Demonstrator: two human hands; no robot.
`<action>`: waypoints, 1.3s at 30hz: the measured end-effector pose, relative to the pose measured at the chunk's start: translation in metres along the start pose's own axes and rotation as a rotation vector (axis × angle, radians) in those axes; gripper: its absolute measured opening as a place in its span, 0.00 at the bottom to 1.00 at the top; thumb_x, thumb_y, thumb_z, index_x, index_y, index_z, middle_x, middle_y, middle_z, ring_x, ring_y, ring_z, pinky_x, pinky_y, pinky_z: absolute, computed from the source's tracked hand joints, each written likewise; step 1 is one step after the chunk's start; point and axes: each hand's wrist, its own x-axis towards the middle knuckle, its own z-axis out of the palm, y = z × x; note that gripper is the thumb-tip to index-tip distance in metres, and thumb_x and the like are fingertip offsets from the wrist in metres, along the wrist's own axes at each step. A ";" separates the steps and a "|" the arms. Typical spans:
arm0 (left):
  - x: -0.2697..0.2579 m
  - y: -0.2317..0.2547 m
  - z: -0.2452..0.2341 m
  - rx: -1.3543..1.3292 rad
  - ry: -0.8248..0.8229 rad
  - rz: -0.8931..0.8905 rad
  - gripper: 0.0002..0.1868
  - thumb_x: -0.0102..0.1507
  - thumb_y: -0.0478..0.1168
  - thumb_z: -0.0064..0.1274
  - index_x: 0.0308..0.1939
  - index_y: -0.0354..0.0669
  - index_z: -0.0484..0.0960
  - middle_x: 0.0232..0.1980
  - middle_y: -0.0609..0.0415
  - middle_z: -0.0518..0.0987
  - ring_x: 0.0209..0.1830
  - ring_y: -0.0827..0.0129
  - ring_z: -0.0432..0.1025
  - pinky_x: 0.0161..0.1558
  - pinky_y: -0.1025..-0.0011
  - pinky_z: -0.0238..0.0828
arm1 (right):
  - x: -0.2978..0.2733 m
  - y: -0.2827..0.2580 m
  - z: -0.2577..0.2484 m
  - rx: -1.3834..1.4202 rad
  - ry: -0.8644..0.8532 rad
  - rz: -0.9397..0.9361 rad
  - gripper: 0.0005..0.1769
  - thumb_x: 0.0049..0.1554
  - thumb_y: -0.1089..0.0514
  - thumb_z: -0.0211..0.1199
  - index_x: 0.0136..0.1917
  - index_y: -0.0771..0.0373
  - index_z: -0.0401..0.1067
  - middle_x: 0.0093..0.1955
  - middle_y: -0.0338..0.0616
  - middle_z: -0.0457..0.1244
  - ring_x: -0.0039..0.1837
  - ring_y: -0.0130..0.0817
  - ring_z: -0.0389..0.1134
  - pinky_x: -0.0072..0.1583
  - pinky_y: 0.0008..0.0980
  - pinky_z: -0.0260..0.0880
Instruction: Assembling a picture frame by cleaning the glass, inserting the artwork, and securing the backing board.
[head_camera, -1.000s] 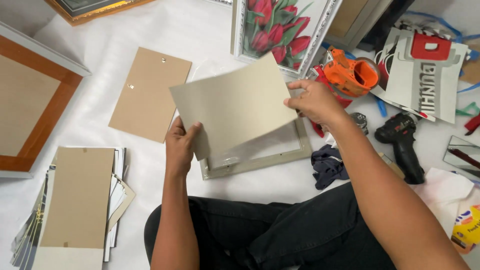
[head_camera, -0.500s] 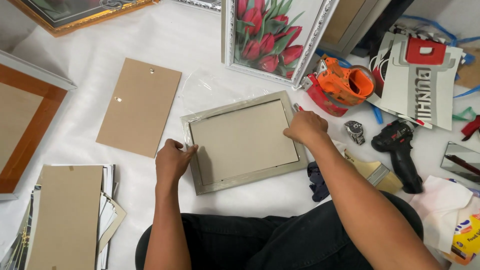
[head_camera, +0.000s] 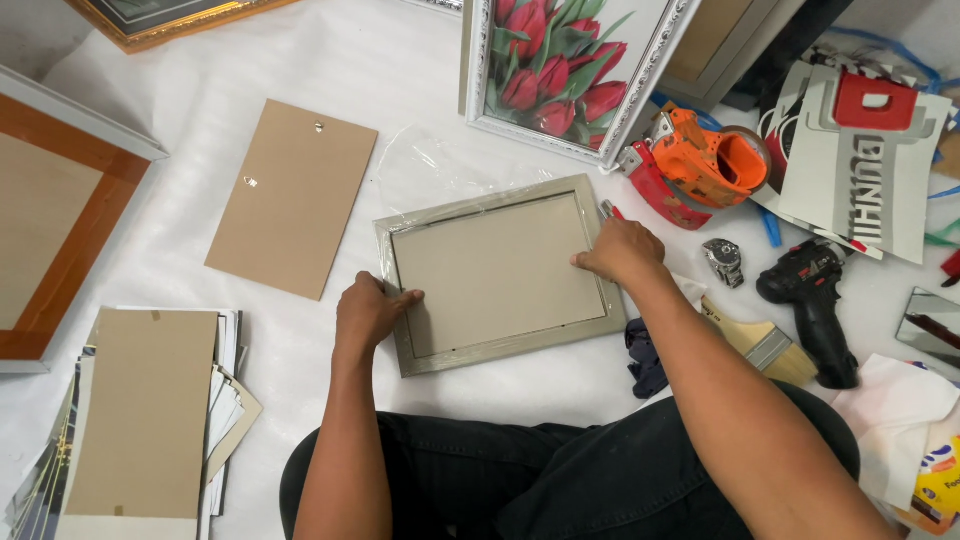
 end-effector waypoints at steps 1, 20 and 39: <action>0.001 -0.001 0.001 -0.001 0.002 -0.003 0.36 0.58 0.53 0.68 0.53 0.23 0.76 0.51 0.25 0.80 0.55 0.33 0.76 0.49 0.47 0.77 | -0.002 0.000 -0.001 -0.002 -0.002 -0.003 0.34 0.56 0.51 0.65 0.66 0.79 0.69 0.59 0.73 0.67 0.65 0.67 0.67 0.58 0.65 0.69; 0.053 0.057 0.048 0.600 0.405 0.690 0.31 0.62 0.40 0.59 0.69 0.49 0.69 0.67 0.44 0.68 0.68 0.47 0.65 0.60 0.52 0.70 | -0.044 -0.025 -0.052 0.193 0.162 -0.176 0.34 0.55 0.37 0.61 0.65 0.64 0.73 0.57 0.57 0.71 0.67 0.57 0.68 0.62 0.56 0.67; -0.004 0.053 0.147 0.478 0.415 1.043 0.06 0.64 0.52 0.53 0.38 0.60 0.79 0.35 0.61 0.84 0.36 0.67 0.83 0.62 0.58 0.69 | -0.046 -0.001 -0.077 0.359 0.205 -0.219 0.32 0.54 0.35 0.59 0.62 0.58 0.75 0.53 0.46 0.72 0.64 0.50 0.70 0.60 0.52 0.69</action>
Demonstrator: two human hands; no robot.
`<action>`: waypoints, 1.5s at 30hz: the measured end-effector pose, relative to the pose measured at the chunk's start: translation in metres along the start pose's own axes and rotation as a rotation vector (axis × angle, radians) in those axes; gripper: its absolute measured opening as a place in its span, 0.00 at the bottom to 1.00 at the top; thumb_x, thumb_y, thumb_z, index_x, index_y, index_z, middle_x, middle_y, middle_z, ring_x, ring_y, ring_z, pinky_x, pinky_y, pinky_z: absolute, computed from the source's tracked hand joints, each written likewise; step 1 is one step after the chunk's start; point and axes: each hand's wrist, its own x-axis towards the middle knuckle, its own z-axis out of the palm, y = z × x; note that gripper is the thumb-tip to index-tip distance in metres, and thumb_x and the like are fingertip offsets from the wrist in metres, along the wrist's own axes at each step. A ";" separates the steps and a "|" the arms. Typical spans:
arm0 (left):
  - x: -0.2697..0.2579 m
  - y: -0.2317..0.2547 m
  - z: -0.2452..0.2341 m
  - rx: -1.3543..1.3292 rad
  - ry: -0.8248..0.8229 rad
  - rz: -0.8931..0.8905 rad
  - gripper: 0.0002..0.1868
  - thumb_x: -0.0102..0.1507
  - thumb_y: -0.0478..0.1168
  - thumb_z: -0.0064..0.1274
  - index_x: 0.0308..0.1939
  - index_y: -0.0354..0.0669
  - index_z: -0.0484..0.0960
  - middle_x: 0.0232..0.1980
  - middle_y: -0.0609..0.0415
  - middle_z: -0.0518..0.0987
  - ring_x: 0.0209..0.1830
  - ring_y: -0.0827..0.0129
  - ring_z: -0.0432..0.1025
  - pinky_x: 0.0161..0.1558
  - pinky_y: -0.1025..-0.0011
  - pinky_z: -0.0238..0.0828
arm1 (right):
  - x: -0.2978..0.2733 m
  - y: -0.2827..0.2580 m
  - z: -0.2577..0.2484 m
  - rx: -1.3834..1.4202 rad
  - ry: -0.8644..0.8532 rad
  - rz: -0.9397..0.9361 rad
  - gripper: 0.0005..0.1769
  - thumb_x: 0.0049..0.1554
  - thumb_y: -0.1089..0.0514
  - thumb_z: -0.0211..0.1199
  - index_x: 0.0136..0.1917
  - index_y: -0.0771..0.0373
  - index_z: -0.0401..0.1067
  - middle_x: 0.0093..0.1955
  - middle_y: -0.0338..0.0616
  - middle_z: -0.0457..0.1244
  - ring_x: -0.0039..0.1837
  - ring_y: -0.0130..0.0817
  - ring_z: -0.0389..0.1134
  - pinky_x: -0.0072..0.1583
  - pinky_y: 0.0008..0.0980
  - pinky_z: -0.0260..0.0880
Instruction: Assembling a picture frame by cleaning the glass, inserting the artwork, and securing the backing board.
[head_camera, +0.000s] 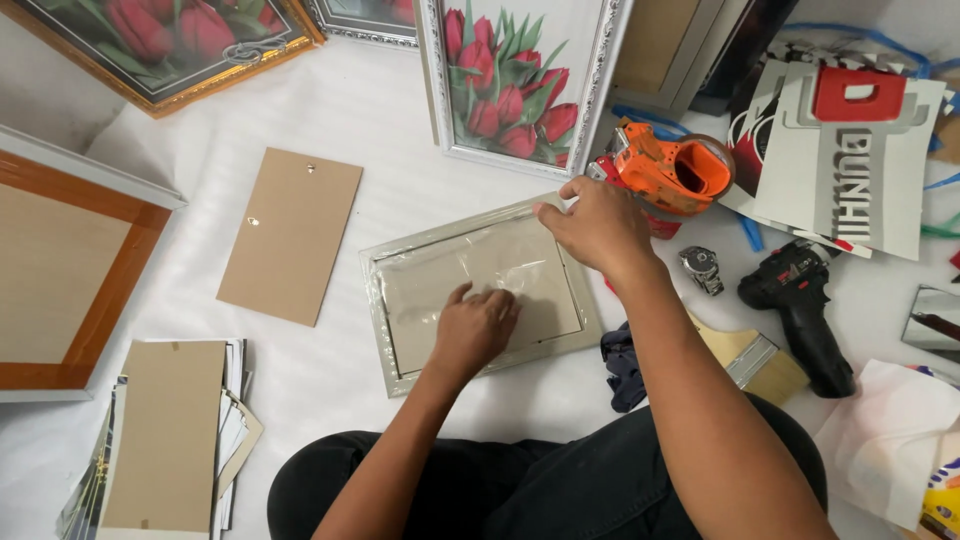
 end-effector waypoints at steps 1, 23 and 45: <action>-0.002 0.007 -0.003 -0.004 0.001 0.000 0.06 0.64 0.52 0.53 0.38 0.60 0.79 0.35 0.61 0.84 0.36 0.67 0.83 0.62 0.58 0.69 | -0.002 0.000 -0.002 -0.003 0.000 0.002 0.32 0.54 0.35 0.59 0.62 0.58 0.75 0.53 0.46 0.72 0.64 0.50 0.70 0.60 0.52 0.69; -0.038 0.031 -0.067 0.087 -0.595 -0.230 0.51 0.57 0.59 0.64 0.77 0.52 0.55 0.75 0.39 0.61 0.76 0.39 0.55 0.70 0.49 0.56 | 0.009 0.021 0.081 -0.395 -0.433 -0.168 0.34 0.56 0.48 0.56 0.74 0.59 0.67 0.69 0.60 0.65 0.73 0.59 0.63 0.71 0.56 0.63; -0.053 -0.203 -0.064 -0.752 0.564 -1.712 0.49 0.57 0.59 0.68 0.67 0.27 0.65 0.69 0.26 0.60 0.72 0.33 0.59 0.70 0.47 0.57 | -0.009 -0.023 0.064 -0.366 -0.525 -0.135 0.37 0.57 0.46 0.55 0.77 0.60 0.62 0.70 0.64 0.63 0.74 0.60 0.62 0.71 0.53 0.63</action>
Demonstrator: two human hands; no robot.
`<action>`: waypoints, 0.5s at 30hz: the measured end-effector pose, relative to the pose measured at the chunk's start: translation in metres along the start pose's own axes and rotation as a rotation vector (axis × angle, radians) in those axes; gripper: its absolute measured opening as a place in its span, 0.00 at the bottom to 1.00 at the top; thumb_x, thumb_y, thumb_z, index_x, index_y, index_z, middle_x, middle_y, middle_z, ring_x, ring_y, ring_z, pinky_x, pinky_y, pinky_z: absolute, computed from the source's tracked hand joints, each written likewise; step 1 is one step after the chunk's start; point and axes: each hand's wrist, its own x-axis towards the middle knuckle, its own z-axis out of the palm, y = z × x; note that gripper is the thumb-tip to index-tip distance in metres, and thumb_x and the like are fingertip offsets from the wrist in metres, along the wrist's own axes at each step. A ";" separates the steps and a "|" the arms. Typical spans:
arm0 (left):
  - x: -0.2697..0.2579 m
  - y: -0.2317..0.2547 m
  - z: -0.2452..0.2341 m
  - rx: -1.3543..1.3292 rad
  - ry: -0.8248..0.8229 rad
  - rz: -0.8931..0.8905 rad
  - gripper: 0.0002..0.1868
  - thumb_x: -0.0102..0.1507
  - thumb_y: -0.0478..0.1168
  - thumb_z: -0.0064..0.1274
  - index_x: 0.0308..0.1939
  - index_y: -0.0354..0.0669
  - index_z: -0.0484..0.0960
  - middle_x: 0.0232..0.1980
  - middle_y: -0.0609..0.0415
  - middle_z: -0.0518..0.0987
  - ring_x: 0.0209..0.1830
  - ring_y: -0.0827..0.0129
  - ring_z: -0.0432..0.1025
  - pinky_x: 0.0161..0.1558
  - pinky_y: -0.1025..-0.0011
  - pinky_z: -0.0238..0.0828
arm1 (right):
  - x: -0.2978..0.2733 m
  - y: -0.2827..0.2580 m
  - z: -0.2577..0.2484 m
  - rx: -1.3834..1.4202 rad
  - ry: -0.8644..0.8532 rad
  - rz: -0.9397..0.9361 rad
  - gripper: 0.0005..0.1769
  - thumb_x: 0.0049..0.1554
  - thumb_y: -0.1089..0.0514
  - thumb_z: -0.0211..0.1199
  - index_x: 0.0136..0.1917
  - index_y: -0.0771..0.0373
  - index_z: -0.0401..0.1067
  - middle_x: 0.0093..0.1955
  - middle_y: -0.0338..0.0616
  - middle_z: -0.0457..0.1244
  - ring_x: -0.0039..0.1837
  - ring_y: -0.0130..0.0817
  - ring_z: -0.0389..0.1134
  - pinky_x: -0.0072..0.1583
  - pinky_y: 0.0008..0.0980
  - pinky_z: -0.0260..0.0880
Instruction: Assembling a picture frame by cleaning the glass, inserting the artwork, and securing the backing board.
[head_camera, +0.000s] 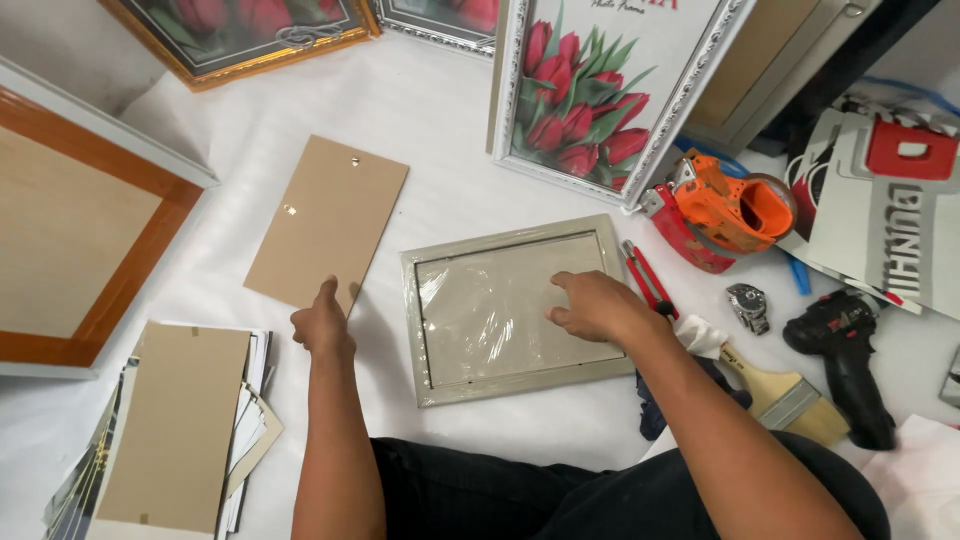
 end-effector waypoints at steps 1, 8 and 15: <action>0.001 -0.001 0.000 0.003 -0.013 0.000 0.49 0.57 0.59 0.68 0.67 0.27 0.65 0.69 0.26 0.60 0.72 0.33 0.59 0.70 0.47 0.57 | 0.009 0.006 0.009 0.003 0.004 0.013 0.37 0.57 0.46 0.55 0.77 0.60 0.62 0.70 0.64 0.63 0.74 0.60 0.62 0.71 0.53 0.63; 0.081 -0.052 0.019 -0.212 0.051 0.039 0.44 0.57 0.52 0.72 0.66 0.28 0.67 0.66 0.24 0.62 0.63 0.37 0.69 0.51 0.57 0.74 | 0.046 0.037 0.060 -0.167 -0.103 0.045 0.38 0.55 0.40 0.59 0.75 0.54 0.66 0.76 0.62 0.57 0.74 0.59 0.62 0.68 0.60 0.64; 0.032 0.004 -0.023 -0.434 -0.056 -0.154 0.23 0.62 0.42 0.59 0.59 0.36 0.78 0.70 0.44 0.74 0.65 0.61 0.78 0.63 0.72 0.79 | 0.007 0.004 0.040 -0.247 -0.135 0.072 0.37 0.55 0.43 0.62 0.76 0.52 0.61 0.85 0.52 0.40 0.71 0.52 0.62 0.66 0.62 0.63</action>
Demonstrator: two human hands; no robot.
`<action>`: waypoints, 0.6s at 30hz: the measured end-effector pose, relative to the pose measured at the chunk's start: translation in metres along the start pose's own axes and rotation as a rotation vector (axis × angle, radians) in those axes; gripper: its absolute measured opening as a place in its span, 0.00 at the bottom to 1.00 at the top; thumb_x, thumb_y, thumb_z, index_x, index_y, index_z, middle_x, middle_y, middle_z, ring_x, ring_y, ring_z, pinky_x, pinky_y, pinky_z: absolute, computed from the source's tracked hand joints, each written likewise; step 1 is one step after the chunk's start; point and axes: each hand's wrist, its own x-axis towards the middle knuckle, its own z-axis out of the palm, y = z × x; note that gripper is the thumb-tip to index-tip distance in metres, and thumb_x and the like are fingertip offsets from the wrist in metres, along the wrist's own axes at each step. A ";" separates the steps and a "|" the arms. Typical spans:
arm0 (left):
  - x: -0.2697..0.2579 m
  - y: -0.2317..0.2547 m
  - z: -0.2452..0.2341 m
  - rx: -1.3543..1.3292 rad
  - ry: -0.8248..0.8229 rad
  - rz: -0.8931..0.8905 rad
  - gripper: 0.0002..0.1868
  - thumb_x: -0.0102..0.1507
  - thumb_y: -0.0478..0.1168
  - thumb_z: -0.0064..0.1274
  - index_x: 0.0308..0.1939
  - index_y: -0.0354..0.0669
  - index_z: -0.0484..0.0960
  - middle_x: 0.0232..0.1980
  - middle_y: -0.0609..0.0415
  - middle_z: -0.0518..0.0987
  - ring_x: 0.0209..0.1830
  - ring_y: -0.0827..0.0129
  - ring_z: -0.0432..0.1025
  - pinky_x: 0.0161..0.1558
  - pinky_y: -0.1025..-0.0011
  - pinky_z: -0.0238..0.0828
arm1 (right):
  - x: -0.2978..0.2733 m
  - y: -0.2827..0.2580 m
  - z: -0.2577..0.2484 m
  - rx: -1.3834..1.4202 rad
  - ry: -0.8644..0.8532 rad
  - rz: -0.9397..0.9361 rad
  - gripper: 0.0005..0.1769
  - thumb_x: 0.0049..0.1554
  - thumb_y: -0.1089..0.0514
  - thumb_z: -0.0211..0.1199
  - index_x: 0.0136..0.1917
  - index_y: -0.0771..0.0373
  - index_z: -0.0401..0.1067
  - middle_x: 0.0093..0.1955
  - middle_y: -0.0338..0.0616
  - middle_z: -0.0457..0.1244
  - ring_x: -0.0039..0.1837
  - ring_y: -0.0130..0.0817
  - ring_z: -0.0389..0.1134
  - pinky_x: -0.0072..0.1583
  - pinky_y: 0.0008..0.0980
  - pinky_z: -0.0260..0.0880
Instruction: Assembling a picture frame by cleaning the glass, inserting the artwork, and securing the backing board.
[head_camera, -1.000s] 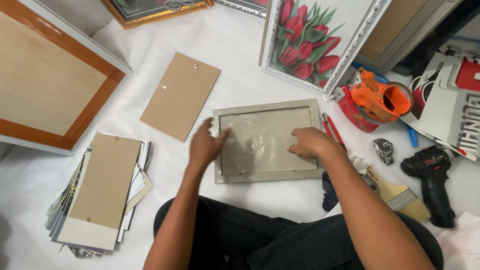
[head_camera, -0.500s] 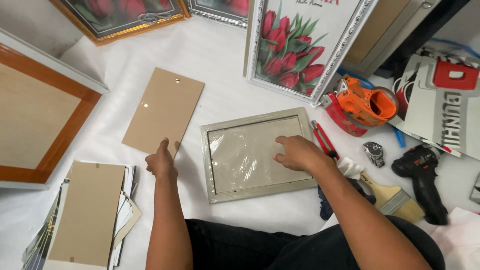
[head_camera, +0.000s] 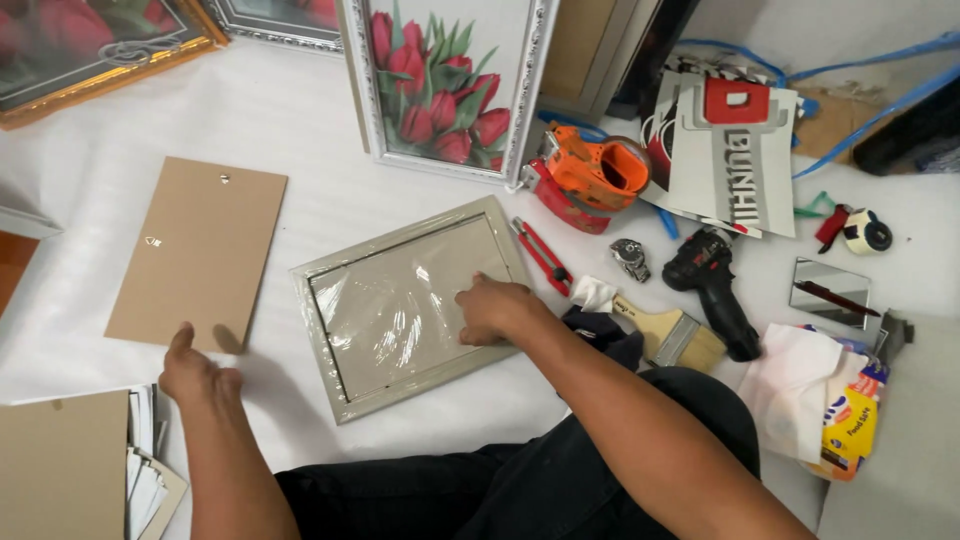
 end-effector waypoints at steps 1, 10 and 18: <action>0.007 -0.001 -0.005 0.002 -0.007 0.000 0.23 0.62 0.42 0.59 0.59 0.36 0.78 0.70 0.44 0.74 0.65 0.61 0.78 0.63 0.72 0.79 | 0.002 0.001 0.003 0.004 0.003 0.005 0.37 0.55 0.43 0.62 0.76 0.52 0.61 0.85 0.52 0.40 0.71 0.52 0.62 0.66 0.62 0.63; -0.044 0.033 -0.008 -0.280 -0.197 0.217 0.11 0.66 0.27 0.42 0.47 0.44 0.75 0.39 0.64 0.76 0.32 0.84 0.70 0.38 0.87 0.71 | -0.010 0.018 -0.032 0.156 0.130 -0.040 0.34 0.55 0.44 0.66 0.71 0.57 0.67 0.63 0.47 0.68 0.60 0.47 0.70 0.61 0.47 0.70; -0.191 0.080 -0.019 0.260 -0.635 0.843 0.20 0.75 0.38 0.47 0.69 0.33 0.71 0.54 0.44 0.76 0.49 0.67 0.72 0.55 0.73 0.74 | -0.046 0.031 -0.066 0.282 1.378 -0.446 0.57 0.57 0.38 0.79 0.85 0.50 0.47 0.88 0.57 0.28 0.89 0.62 0.36 0.86 0.63 0.43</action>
